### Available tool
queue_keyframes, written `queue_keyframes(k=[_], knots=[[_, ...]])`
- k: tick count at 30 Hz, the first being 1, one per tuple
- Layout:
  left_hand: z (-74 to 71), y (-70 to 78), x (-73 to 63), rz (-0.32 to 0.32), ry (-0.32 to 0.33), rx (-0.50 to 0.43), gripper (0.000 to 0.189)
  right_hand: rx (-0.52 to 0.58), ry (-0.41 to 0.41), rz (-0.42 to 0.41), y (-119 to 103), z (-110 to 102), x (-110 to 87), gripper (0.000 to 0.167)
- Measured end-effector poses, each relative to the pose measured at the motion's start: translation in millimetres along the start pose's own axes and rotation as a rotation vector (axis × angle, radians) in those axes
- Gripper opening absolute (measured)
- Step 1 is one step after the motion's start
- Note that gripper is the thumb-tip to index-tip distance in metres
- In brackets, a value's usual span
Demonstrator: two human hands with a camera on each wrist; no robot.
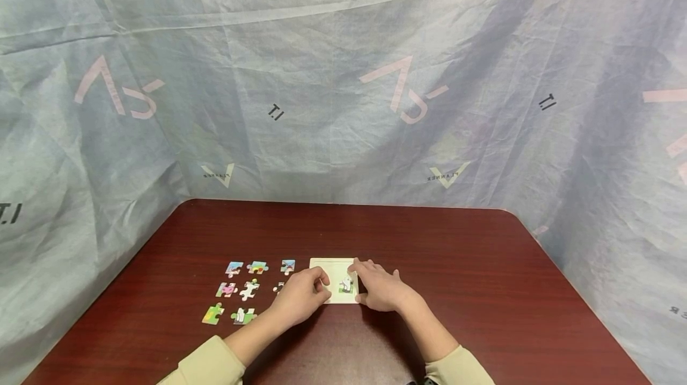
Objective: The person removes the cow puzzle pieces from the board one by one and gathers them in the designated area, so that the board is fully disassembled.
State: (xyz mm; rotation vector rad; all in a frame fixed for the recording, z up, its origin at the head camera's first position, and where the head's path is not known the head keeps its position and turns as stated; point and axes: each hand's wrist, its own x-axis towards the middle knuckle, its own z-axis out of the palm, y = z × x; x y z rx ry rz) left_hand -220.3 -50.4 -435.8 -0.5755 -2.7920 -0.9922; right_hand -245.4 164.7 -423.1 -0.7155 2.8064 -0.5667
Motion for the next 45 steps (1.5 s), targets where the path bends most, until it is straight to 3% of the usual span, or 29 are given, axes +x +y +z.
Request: queue_keyframes(k=[11, 24, 37, 45], knots=[[13.0, 5.3, 14.7, -0.021, -0.035, -0.039, 0.020, -0.029, -0.005, 0.019, 1, 1, 2.2, 0.057], [16.6, 11.3, 23.5, -0.097, -0.088, 0.020, 0.032, -0.036, -0.002, 0.010, 0, 0, 2.0, 0.056], [17.8, 14.0, 25.3, -0.125, -0.086, 0.078, 0.023, -0.035, -0.004, 0.019, 0, 0, 2.8, 0.058], [17.5, 14.4, 25.8, -0.133, -0.087, 0.065, 0.021, -0.029, -0.009, 0.020, 0, 0, 1.8, 0.058]])
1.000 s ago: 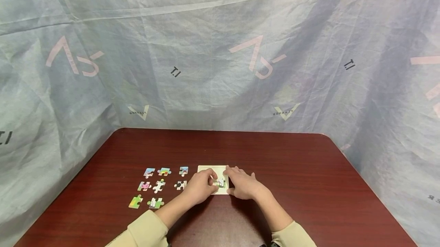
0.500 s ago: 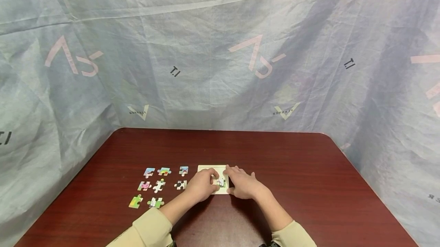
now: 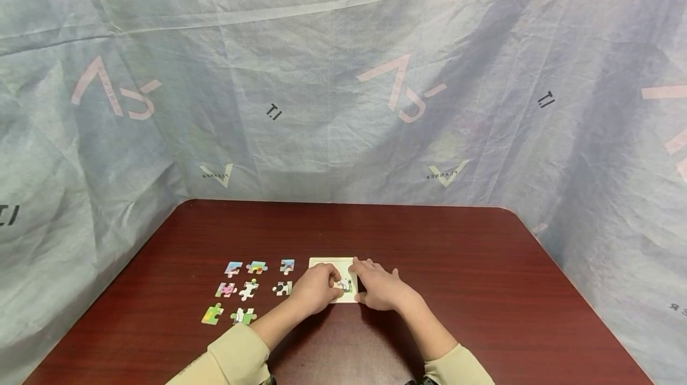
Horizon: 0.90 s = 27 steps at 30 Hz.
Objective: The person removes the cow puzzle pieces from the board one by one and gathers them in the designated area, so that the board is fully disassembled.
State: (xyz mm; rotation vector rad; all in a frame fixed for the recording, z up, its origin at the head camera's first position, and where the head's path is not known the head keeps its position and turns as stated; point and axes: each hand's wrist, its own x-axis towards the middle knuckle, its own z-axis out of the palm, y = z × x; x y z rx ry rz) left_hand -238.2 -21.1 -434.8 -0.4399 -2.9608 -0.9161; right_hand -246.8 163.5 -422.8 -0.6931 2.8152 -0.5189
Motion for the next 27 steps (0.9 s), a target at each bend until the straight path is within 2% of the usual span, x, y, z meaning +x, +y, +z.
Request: queue_keyframes(k=[5, 13, 20, 27], knots=[[0.8, -2.1, 1.6, -0.003, -0.001, -0.020, 0.020, 0.001, -0.002, 0.001, 0.3, 0.0, -0.4, 0.058], [2.3, -4.8, 2.6, 0.049, 0.032, -0.089, 0.021, 0.001, -0.003, 0.001, 0.2, -0.3, 0.0, 0.057], [0.5, -3.7, 1.3, 0.088, 0.049, -0.167, 0.024, -0.002, -0.009, 0.003, -1.1, -1.3, -0.3, 0.054], [-0.1, -6.9, -4.1, 0.090, 0.041, -0.271, 0.025, -0.001, -0.009, 0.008, -2.0, -2.0, -1.3, 0.055]])
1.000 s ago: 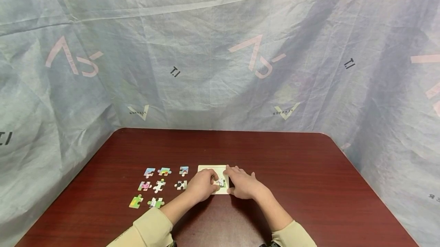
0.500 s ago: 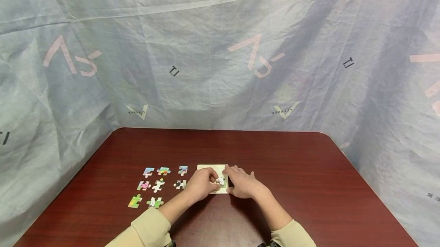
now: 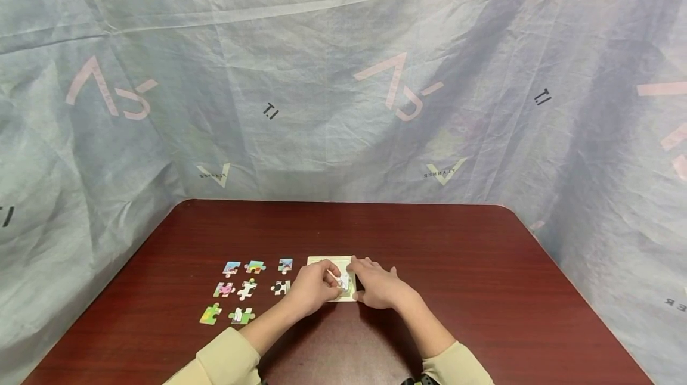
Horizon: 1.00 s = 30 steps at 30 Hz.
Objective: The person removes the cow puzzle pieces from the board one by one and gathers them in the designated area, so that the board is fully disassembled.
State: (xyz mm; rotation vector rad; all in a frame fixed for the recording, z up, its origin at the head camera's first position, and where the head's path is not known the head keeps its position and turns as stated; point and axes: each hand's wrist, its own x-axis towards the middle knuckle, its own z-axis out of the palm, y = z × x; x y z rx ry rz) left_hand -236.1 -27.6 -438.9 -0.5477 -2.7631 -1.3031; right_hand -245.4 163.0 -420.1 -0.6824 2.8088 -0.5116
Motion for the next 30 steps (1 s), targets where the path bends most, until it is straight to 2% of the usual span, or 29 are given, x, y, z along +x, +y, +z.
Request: queue_keyframes(k=[8, 15, 30], knots=[[-8.0, -7.6, -10.6, -0.023, -0.020, -0.096, 0.025, 0.000, 0.002, 0.004, 0, 1, 0.5, 0.056], [-19.0, -14.7, -20.4, -0.037, -0.020, -0.142, 0.025, 0.015, 0.001, 0.001, 1, 2, 0.4, 0.056], [-43.8, -28.7, -45.7, -0.096, -0.015, -0.113, 0.025, 0.036, -0.008, -0.004, 3, 2, -0.1, 0.057]])
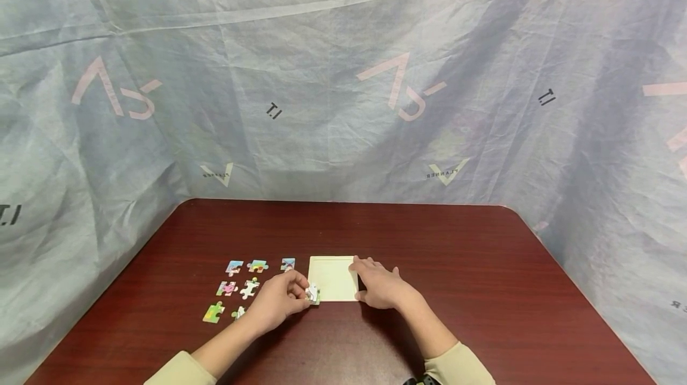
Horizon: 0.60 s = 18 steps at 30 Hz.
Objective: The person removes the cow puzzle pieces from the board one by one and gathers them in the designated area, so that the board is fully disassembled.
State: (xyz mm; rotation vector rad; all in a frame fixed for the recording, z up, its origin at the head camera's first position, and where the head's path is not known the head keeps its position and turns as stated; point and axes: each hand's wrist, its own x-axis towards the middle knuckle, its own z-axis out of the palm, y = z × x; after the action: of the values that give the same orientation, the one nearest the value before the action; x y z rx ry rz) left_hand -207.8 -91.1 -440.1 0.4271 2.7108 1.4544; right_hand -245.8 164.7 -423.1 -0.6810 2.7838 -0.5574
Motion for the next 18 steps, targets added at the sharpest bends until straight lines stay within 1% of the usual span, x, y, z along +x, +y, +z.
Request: queue_keyframes(k=[6, 10, 13, 18], knots=[[-11.2, -9.0, -9.3, -0.023, 0.007, 0.001, 0.025, -0.005, 0.002, -0.006, 0, -1, 1.5, 0.057], [-18.0, -12.2, -16.1, -0.037, 0.012, 0.009, 0.026, -0.006, -0.003, -0.001, 0, -1, 1.9, 0.057], [-22.7, -13.5, -21.2, -0.041, 0.011, 0.028, 0.026, -0.007, -0.003, 0.001, 0, -1, 1.4, 0.057], [-28.4, -15.1, -27.4, -0.036, 0.013, 0.086, 0.025, -0.006, -0.001, -0.001, -1, -2, -0.3, 0.056]])
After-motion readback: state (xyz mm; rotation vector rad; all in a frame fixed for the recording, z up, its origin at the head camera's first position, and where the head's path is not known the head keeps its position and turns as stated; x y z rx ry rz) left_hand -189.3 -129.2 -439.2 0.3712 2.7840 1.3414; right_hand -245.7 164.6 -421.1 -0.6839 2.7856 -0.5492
